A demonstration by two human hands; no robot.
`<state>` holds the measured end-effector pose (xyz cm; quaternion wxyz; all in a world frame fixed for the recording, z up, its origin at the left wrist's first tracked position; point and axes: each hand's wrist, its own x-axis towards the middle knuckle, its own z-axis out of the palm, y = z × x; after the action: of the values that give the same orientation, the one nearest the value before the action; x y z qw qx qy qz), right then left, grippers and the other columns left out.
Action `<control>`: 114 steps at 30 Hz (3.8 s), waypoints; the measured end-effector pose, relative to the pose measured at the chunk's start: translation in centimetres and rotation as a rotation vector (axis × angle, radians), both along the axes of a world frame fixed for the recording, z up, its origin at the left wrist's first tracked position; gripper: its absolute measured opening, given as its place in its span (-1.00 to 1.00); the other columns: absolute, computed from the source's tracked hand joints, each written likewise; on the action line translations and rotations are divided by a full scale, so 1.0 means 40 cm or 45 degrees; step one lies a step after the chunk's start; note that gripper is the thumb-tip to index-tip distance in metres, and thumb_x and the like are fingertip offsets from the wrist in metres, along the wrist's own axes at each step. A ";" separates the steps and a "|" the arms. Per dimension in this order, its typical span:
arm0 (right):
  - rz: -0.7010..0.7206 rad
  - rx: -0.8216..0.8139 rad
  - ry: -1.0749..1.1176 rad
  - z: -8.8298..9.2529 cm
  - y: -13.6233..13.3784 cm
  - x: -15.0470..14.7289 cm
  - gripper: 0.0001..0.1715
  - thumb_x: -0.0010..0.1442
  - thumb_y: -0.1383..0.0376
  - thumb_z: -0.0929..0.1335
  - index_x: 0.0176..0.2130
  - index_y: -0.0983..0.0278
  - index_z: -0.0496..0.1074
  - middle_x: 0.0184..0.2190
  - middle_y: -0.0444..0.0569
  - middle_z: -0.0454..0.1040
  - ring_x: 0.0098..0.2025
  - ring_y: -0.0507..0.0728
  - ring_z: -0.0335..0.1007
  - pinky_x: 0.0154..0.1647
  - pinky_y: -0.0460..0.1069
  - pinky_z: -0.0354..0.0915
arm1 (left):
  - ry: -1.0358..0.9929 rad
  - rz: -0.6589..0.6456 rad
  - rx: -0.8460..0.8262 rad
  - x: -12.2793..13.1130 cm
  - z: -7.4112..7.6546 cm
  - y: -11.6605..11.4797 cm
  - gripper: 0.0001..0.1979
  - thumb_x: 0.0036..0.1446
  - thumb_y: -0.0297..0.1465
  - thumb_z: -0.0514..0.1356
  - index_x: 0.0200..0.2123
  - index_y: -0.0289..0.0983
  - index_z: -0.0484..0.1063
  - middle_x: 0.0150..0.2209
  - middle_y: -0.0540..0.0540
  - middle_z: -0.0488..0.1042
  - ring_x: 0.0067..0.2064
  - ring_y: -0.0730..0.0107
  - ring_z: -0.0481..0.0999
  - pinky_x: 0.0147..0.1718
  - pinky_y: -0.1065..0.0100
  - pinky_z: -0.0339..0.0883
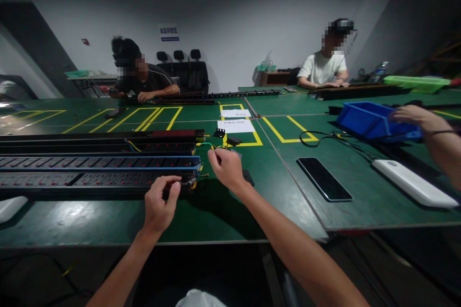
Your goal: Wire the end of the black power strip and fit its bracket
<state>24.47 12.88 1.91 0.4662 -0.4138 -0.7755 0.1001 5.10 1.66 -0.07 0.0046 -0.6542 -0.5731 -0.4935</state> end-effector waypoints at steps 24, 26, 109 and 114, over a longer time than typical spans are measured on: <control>-0.055 -0.064 -0.564 -0.009 -0.033 -0.029 -0.52 0.39 0.20 0.21 -0.50 0.28 0.41 -0.51 -0.05 0.49 -0.48 0.01 0.30 -0.44 -0.02 -0.12 | 0.070 0.001 0.193 -0.002 0.002 -0.007 -0.85 0.21 -0.46 0.12 -0.41 -0.24 0.42 -0.45 -0.02 0.44 -0.36 0.34 0.40 -0.29 0.26 0.29; -0.095 -0.093 -0.587 -0.009 -0.035 -0.031 -0.53 0.38 0.20 0.21 -0.50 0.27 0.43 -0.49 -0.04 0.52 -0.47 0.03 0.34 -0.45 -0.02 -0.12 | 0.080 -0.011 0.201 -0.001 0.005 -0.009 -0.84 0.21 -0.46 0.11 -0.43 -0.24 0.41 -0.47 -0.02 0.45 -0.37 0.34 0.40 -0.30 0.26 0.28; -0.130 -0.486 -0.385 -0.070 0.026 -0.087 -0.51 0.32 0.24 0.21 -0.56 0.28 0.47 -0.56 -0.01 0.49 -0.50 0.06 0.32 -0.47 -0.05 -0.05 | 0.545 0.288 -0.243 0.042 -0.004 0.004 -0.60 0.25 -0.30 0.11 0.12 -0.16 0.49 0.26 -0.12 0.39 0.31 0.03 0.28 0.28 -0.08 0.03; -0.002 -0.470 -0.359 -0.080 0.035 -0.087 -0.46 0.37 0.19 0.18 -0.58 0.27 0.40 -0.57 -0.03 0.46 -0.49 0.06 0.32 -0.45 -0.06 -0.04 | 0.545 0.283 -0.234 0.039 -0.006 0.004 -0.60 0.25 -0.30 0.11 0.12 -0.17 0.48 0.26 -0.12 0.39 0.31 0.02 0.28 0.27 -0.09 0.03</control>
<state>20.98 14.29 -1.27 0.2699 -0.5026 -0.8011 0.1809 6.66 1.83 -0.32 0.1207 -0.6743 -0.6700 -0.2863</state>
